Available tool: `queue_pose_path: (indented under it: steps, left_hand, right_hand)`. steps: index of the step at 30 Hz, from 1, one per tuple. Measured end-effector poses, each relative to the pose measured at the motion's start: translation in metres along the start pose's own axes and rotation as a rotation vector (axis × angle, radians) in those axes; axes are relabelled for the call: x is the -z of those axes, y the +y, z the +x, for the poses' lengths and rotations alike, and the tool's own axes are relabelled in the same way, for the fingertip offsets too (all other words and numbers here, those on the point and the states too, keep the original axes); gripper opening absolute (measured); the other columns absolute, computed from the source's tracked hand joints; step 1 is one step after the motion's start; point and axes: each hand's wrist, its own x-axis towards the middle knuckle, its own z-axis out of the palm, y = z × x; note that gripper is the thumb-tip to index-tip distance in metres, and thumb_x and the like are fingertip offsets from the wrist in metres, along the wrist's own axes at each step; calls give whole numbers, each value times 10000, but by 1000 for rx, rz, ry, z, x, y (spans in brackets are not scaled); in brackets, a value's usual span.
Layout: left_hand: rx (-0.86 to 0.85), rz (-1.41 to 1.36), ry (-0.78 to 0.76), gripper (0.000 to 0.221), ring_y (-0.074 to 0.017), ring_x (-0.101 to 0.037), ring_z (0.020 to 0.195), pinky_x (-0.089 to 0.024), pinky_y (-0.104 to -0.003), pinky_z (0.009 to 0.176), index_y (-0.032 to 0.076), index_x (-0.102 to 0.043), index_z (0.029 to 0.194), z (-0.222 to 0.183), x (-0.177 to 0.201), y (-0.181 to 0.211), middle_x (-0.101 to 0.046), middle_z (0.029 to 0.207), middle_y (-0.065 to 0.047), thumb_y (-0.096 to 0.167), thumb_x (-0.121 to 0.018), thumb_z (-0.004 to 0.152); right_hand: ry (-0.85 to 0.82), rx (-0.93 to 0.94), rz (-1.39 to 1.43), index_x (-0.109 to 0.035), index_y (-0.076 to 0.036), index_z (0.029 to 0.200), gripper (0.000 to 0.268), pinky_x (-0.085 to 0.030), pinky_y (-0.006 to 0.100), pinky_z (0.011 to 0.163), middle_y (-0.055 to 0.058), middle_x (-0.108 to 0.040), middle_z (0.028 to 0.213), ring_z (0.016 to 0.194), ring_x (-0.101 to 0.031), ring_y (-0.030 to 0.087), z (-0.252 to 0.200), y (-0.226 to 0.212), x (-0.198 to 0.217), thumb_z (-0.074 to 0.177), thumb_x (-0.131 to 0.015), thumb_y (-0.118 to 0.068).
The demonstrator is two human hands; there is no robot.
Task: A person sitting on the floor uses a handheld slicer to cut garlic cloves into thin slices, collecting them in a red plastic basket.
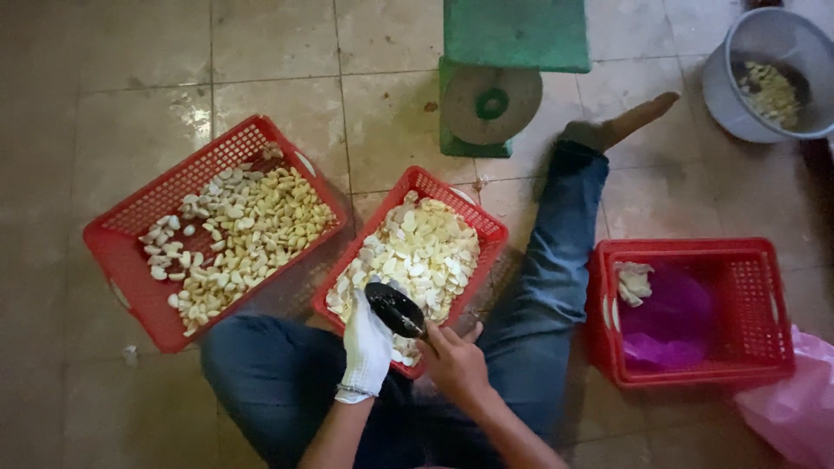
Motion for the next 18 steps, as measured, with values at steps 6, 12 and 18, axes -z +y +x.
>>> queue_pose_path:
  steps: [6,12,18]
  left_hand:
    - [-27,56,19,478,-267,-622,1153,-510,-353,973,-51,-542,1429,-8,-10,-13,-623,1384,-189,237,-486,1052]
    - [0,55,-80,501,-222,-665,981,-528,-333,873,22,-629,1309,19,-1,-1,-702,1183,-136,433,-421,1112]
    - [-8,59,32,244,-194,-640,941,-511,-293,817,12,-664,1169,11,8,-7,-688,1106,-110,202,-572,1046]
  right_hand:
    - [-93,-221,85,-716,-71,1195,402,-555,432,598,115,-782,1029,735,-728,354,40,2,-1,902,-686,-345]
    - [-227,-158,139,-711,-147,1184,342,-157,902,952,69,-798,955,771,-718,367,11,-3,-5,890,-702,-320]
    - [-112,-188,54,-730,-113,1151,324,-518,415,547,65,-775,918,615,-690,302,41,5,-2,906,-693,-323]
